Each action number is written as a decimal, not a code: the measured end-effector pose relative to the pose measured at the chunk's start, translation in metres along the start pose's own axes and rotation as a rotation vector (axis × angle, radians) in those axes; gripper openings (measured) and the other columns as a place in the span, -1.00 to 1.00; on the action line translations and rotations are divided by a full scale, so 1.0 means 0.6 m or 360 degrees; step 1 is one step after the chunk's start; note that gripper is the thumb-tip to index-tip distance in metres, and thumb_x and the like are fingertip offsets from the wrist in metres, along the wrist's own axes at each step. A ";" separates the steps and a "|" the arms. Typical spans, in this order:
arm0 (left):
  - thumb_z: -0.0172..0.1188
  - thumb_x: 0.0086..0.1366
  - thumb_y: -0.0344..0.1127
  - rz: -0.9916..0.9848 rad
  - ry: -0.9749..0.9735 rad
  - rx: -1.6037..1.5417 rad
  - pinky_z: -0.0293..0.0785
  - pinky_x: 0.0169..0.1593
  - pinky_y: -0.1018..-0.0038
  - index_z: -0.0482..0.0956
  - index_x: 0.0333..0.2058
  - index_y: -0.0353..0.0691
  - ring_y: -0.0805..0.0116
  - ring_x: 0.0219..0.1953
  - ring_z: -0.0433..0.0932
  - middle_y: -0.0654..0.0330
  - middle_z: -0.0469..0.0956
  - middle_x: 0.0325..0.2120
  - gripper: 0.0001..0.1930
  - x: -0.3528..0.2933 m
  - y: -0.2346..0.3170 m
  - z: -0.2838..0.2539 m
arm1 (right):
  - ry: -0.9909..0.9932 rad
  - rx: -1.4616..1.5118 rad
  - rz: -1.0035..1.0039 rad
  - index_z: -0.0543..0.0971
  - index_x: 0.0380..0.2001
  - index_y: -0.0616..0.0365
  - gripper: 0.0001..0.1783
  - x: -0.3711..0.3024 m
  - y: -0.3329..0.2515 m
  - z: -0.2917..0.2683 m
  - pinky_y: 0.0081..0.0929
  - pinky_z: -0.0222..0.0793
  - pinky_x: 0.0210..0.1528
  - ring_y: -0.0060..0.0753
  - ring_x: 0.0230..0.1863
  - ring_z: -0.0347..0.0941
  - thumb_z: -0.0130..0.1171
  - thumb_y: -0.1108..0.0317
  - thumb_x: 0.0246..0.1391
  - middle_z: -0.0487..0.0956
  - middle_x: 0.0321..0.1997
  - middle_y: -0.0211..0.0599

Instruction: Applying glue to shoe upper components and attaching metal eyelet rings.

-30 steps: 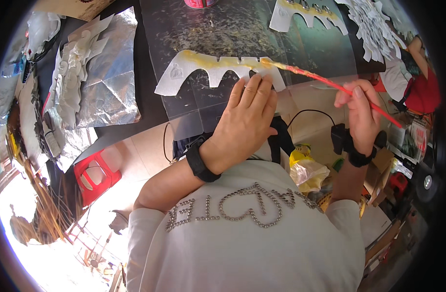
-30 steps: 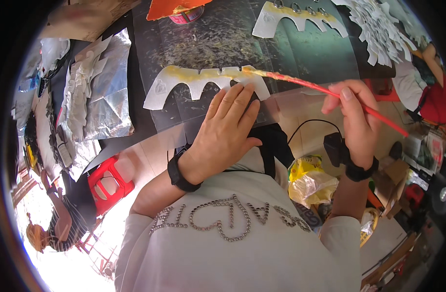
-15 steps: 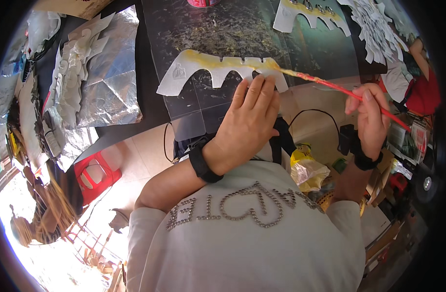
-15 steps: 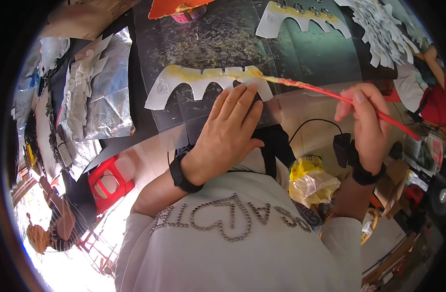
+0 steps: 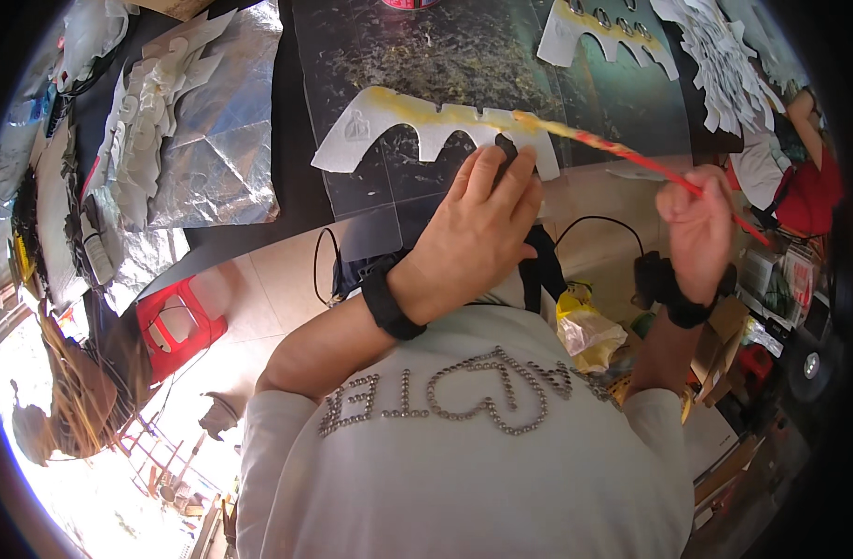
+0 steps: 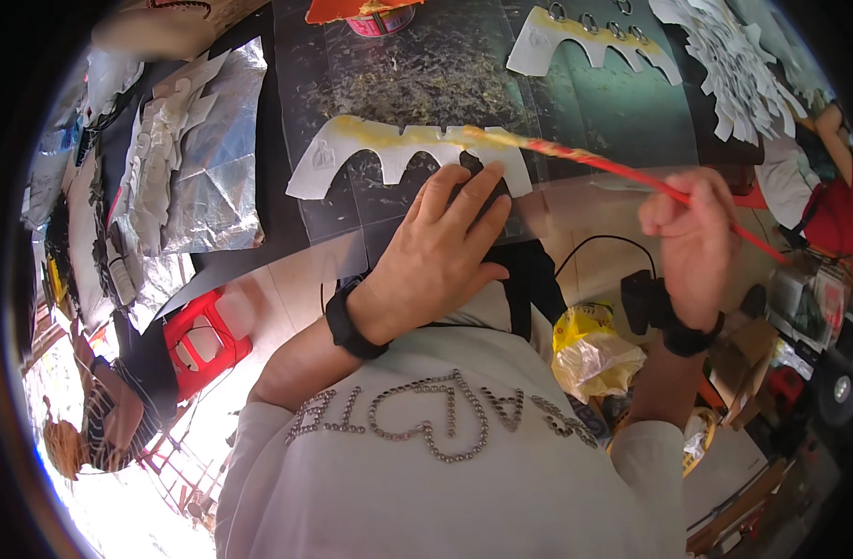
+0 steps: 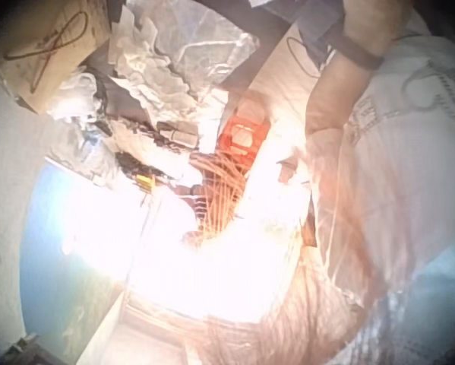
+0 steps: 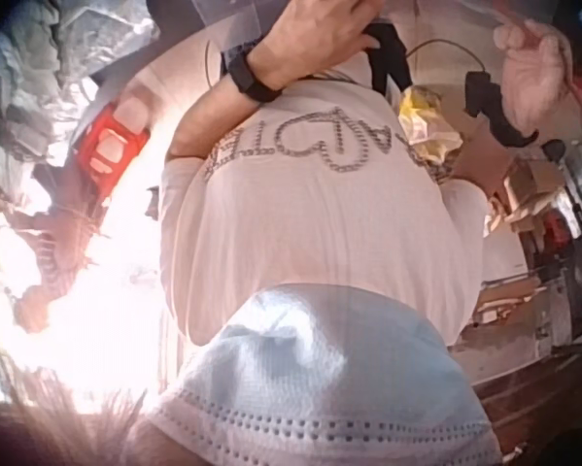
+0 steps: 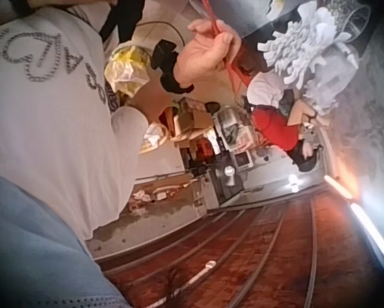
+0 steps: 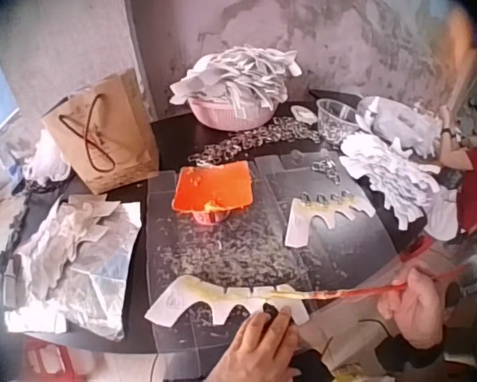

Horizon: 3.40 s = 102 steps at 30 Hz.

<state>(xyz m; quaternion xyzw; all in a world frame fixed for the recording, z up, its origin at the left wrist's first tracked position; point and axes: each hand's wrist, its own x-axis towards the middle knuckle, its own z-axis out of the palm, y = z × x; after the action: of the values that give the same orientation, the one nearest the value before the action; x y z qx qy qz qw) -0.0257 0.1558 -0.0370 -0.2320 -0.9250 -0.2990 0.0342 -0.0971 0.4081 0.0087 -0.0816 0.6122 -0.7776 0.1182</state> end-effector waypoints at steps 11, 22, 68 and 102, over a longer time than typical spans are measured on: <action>0.43 -0.24 -0.18 0.0010 0.0000 0.0018 0.25 0.16 0.16 0.42 -0.07 -0.37 -0.02 0.05 0.24 -0.04 0.25 0.09 -0.29 0.000 0.000 0.002 | -0.0110 -0.0417 -0.0049 0.47 -0.28 0.35 -0.76 0.009 0.011 0.019 -0.46 0.35 -0.31 -0.42 -0.45 0.40 -0.14 0.40 0.25 0.45 -0.51 -0.24; 0.44 -0.24 -0.19 0.0004 -0.0019 0.0034 0.26 0.16 0.16 0.41 -0.05 -0.35 -0.02 0.06 0.24 -0.03 0.24 0.10 -0.28 0.001 0.002 0.000 | -0.0062 -0.0478 -0.0078 0.47 -0.32 0.35 -0.76 0.015 0.008 0.039 -0.50 0.35 -0.35 -0.43 -0.49 0.39 -0.13 0.40 0.24 0.44 -0.53 -0.23; 0.44 -0.22 -0.17 -0.0125 0.0136 -0.0031 0.19 0.18 0.05 0.43 -0.09 -0.30 -0.08 0.13 0.22 0.02 0.29 0.02 -0.33 -0.034 -0.005 -0.055 | 0.0112 0.0052 0.0015 0.45 -0.25 0.23 -0.72 0.011 0.015 0.022 -0.45 0.20 -0.36 -0.45 -0.48 0.23 -0.15 0.25 0.26 0.32 -0.55 -0.35; 0.45 -0.22 -0.06 -0.0358 0.0061 0.0128 0.02 0.18 -0.24 0.44 -0.02 -0.21 -0.37 0.19 0.04 0.09 0.21 0.11 -0.26 -0.067 -0.039 -0.054 | -0.0106 -0.0594 -0.0025 0.47 -0.31 0.32 -0.80 0.030 0.020 0.128 -0.53 0.32 -0.28 -0.50 -0.46 0.40 -0.11 0.42 0.20 0.47 -0.52 -0.27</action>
<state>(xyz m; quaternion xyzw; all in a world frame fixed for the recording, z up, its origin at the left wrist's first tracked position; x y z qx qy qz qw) -0.0031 0.1040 -0.0310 -0.1194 -0.9556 -0.2681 0.0272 -0.0928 0.3288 0.0152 -0.1325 0.7409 -0.6482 0.1151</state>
